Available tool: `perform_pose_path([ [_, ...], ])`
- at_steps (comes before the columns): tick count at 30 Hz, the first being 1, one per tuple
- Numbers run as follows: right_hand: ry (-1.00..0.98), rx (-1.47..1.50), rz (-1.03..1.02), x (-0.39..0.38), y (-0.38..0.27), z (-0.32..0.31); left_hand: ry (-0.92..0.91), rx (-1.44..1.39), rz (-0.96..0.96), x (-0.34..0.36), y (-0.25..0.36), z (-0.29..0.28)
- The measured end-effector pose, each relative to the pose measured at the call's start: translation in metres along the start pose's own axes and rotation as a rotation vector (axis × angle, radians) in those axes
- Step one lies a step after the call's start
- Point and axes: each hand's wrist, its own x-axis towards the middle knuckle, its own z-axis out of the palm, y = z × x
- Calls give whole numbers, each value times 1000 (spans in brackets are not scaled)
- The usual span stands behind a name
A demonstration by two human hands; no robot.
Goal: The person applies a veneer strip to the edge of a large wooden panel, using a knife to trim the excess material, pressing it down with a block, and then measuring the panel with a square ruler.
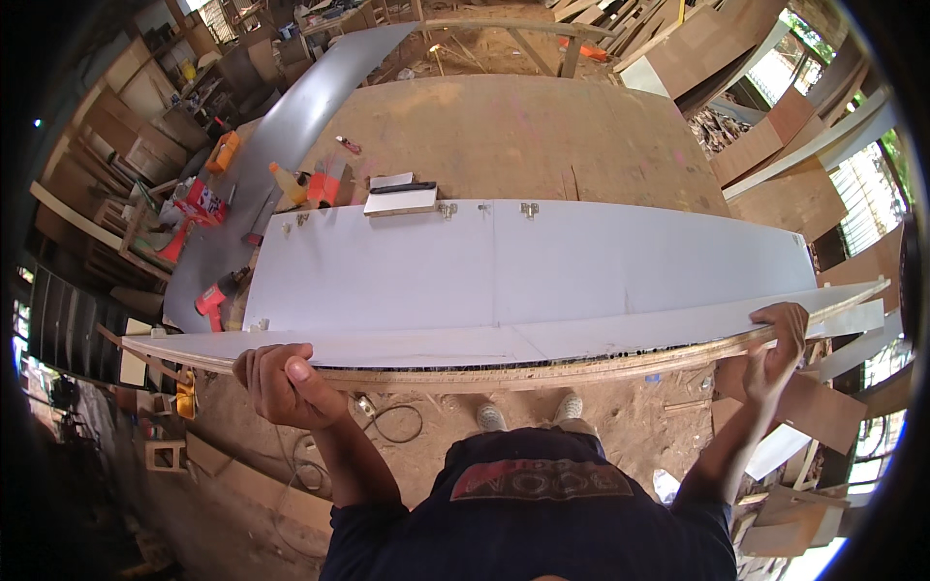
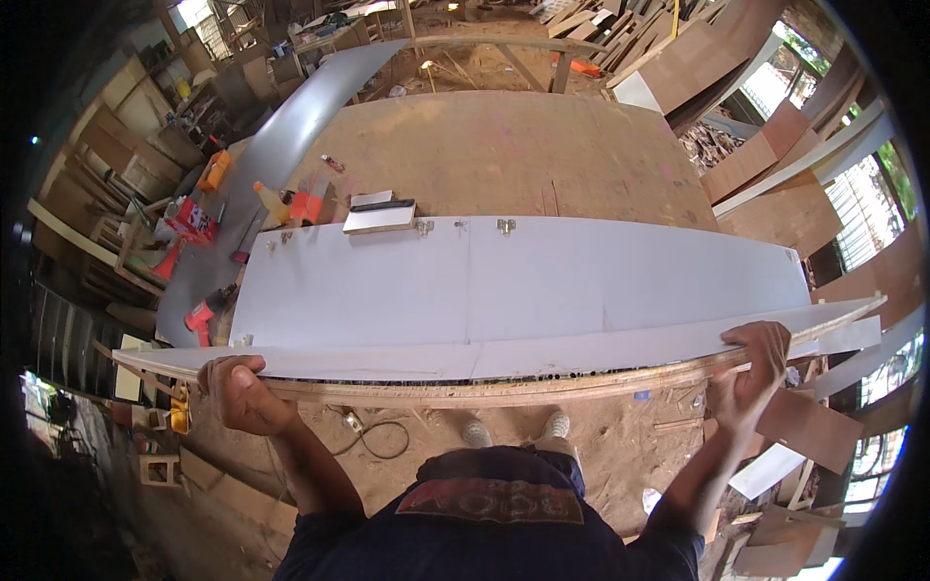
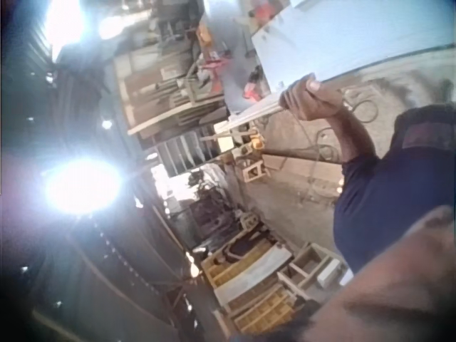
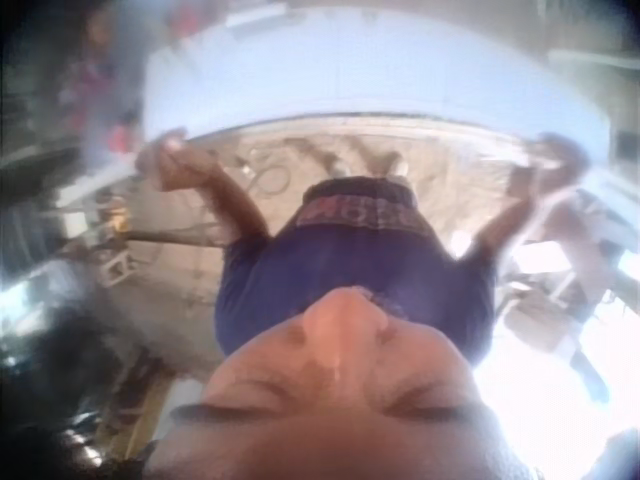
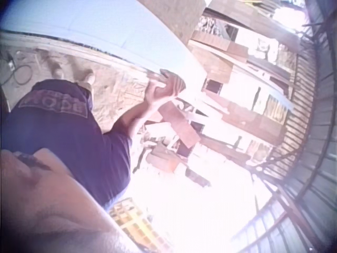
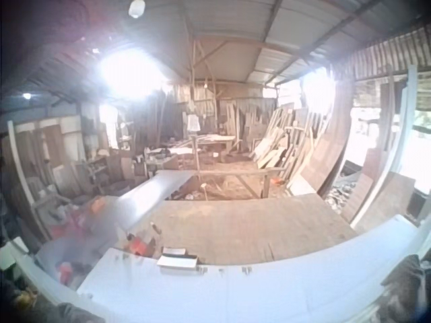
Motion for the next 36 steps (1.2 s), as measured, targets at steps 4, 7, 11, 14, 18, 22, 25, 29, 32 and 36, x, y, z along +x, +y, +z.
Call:
perform_pose_path([
  [4,-333,72,22,15,-47,-34,-8,4,-69,-7,14,-15],
  [7,-544,128,-139,28,-66,-27,-15,14,-106,-11,22,-25],
  [11,-637,314,-352,54,-108,-10,37,36,-170,-15,30,-31],
  [14,-655,284,-435,59,-123,-11,53,22,-176,-16,31,-27],
  [18,-623,335,-444,61,-138,0,61,49,-186,-16,31,-27],
  [22,-611,426,-512,60,-161,20,63,63,-185,-19,28,-29],
  [25,-594,437,-572,60,-189,34,69,43,-183,-18,31,-28],
  [29,-640,485,-562,60,-238,46,84,27,-172,-21,32,-28],
  [32,-658,451,-579,60,-287,58,106,31,-192,-26,31,-29],
  [36,-724,398,-546,61,-297,54,102,34,-211,-25,35,-30],
])
